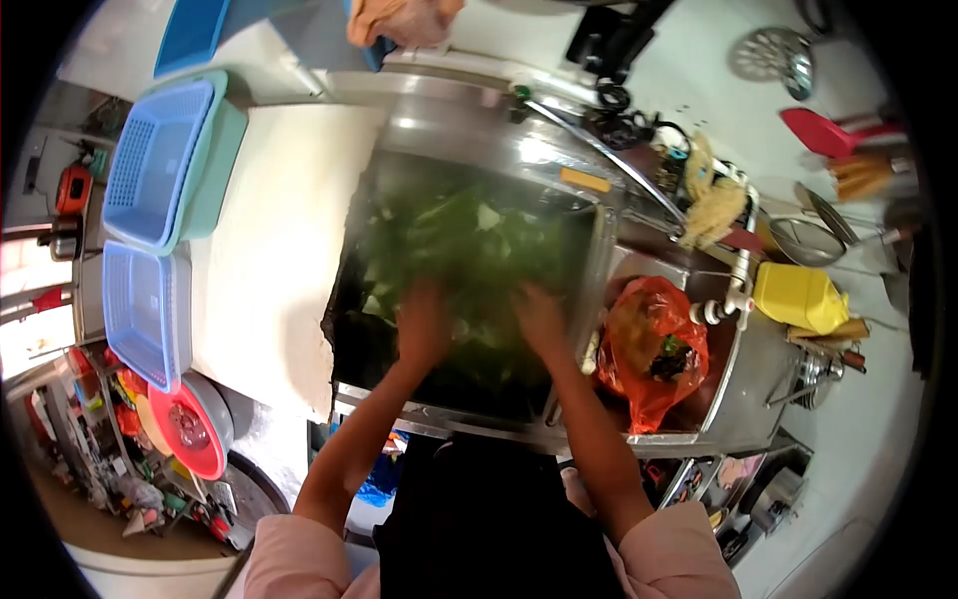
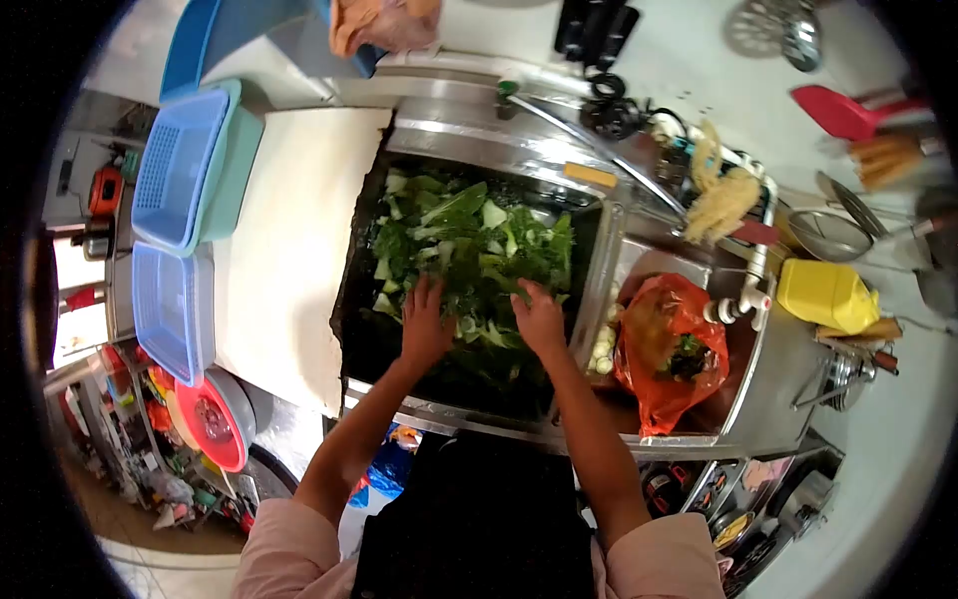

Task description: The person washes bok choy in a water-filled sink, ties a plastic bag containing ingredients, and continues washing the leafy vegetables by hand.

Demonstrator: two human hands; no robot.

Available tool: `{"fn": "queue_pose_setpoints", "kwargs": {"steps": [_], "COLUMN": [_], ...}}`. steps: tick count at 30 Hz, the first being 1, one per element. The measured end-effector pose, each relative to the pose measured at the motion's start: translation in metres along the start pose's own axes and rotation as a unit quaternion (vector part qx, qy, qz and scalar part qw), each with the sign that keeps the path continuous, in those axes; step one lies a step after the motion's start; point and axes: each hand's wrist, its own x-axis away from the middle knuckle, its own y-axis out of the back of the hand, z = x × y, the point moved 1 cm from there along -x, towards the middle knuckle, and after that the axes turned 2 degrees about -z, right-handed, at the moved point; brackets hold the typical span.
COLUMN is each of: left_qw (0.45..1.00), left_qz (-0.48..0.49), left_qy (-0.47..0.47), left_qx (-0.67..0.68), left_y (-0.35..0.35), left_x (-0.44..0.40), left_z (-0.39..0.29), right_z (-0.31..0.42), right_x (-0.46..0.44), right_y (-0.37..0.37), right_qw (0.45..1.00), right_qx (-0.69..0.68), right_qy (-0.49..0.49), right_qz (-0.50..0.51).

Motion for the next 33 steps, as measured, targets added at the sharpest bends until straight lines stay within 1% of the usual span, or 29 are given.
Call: {"fn": "queue_pose_setpoints", "kwargs": {"steps": [2,3,4,5,6,8,9,10,11,12,13,15,16,17,18,19,20,21,22,23,25,26,27,28,29,30,31,32,33], "left_qw": [0.995,0.986,0.971,0.951,0.944,0.927,0.903,0.877,0.915,0.918,0.918,0.913,0.925,0.934,0.943,0.949,0.954,0.959,0.973,0.971,0.968,0.978,0.99,0.994,0.991,0.963,0.975,0.984,0.989], "left_qz": [0.02,0.073,0.124,0.175,0.188,0.217,0.224,0.315,0.248,0.17,0.198,0.247,0.218,0.19,0.16,0.159,0.158,0.159,0.119,0.124,0.14,0.086,0.017,-0.054,-0.126,-0.232,-0.185,-0.137,-0.088], "left_qy": [-0.067,-0.121,-0.173,-0.223,-0.23,-0.245,-0.236,-0.179,-0.137,-0.161,-0.117,-0.026,-0.006,0.014,0.035,0.039,0.043,0.048,0.026,0.037,0.051,0.08,0.047,0.014,-0.017,-0.101,-0.075,-0.048,-0.021], "left_qx": [-0.076,-0.09,-0.105,-0.122,-0.142,-0.183,-0.281,-0.315,-0.287,-0.321,-0.322,-0.323,-0.311,-0.301,-0.291,-0.271,-0.25,-0.228,-0.198,-0.2,-0.204,-0.17,-0.132,-0.093,-0.052,-0.094,-0.1,-0.108,-0.116], "left_y": [0.002,-0.007,-0.022,-0.037,-0.054,-0.097,-0.119,-0.095,-0.096,-0.104,-0.093,-0.077,-0.078,-0.077,-0.075,-0.066,-0.054,-0.046,-0.049,-0.052,-0.045,-0.042,-0.05,-0.057,-0.065,-0.067,-0.07,-0.071,-0.073], "left_x": [0.034,0.049,0.062,0.07,0.076,0.072,0.063,0.05,0.043,0.038,0.03,0.011,0.009,0.011,0.013,0.018,0.024,0.032,0.038,0.042,0.051,0.059,0.064,0.065,0.066,0.069,0.07,0.071,0.072], "left_z": [-0.04,-0.055,-0.065,-0.07,-0.065,-0.039,-0.014,-0.026,-0.018,-0.001,-0.005,-0.018,-0.019,-0.021,-0.024,-0.037,-0.054,-0.066,-0.068,-0.067,-0.087,-0.1,-0.1,-0.094,-0.089,-0.098,-0.098,-0.092,-0.09], "right_z": [0.047,0.06,0.054,0.04,-0.003,-0.005,0.029,0.035,0.055,0.061,0.069,0.086,0.088,0.081,0.066,0.047,0.01,0.009,0.008,0.003,-0.046,-0.07,-0.079,-0.097,-0.11,-0.124,-0.167,-0.201,-0.247], "right_x": [0.014,0.022,0.031,0.039,0.052,0.054,0.053,0.056,0.055,0.059,0.063,0.07,0.072,0.074,0.076,0.076,0.083,0.092,0.103,0.114,0.134,0.144,0.149,0.154,0.158,0.161,0.166,0.168,0.172], "right_y": [0.04,0.049,0.039,0.023,-0.018,-0.025,0.002,0.007,0.033,0.043,0.056,0.091,0.101,0.105,0.104,0.099,0.072,0.086,0.106,0.125,0.142,0.154,0.179,0.2,0.22,0.238,0.234,0.234,0.225], "right_qw": [0.992,0.983,0.988,0.98,0.993,0.994,0.974,0.976,0.955,0.973,0.985,0.99,0.984,0.997,0.99,0.965,0.955,0.974,0.983,0.985,0.987,0.986,0.993,0.984,0.977,0.964,0.956,0.942,0.946], "right_qx": [-0.002,-0.005,0.021,-0.114,-0.066,-0.069,-0.12,-0.15,-0.207,-0.181,-0.153,-0.123,-0.116,-0.072,-0.029,0.015,0.001,-0.052,-0.104,-0.154,-0.163,-0.164,-0.1,-0.113,-0.123,-0.127,-0.123,-0.09,-0.064], "right_qy": [-0.123,-0.183,-0.132,-0.138,-0.064,-0.081,-0.168,-0.132,-0.166,-0.117,-0.068,-0.002,0.044,0.024,0.004,-0.013,0.018,0.005,-0.008,-0.022,-0.005,0.001,-0.036,-0.126,-0.129,-0.171,-0.204,-0.265,-0.254], "right_qz": [-0.008,-0.011,-0.072,-0.082,-0.074,0.015,0.098,0.085,0.133,0.082,0.029,-0.075,-0.129,0.004,0.135,0.263,0.296,0.221,0.148,0.074,0.008,-0.026,-0.059,-0.048,-0.116,-0.161,-0.173,-0.184,-0.193]}}
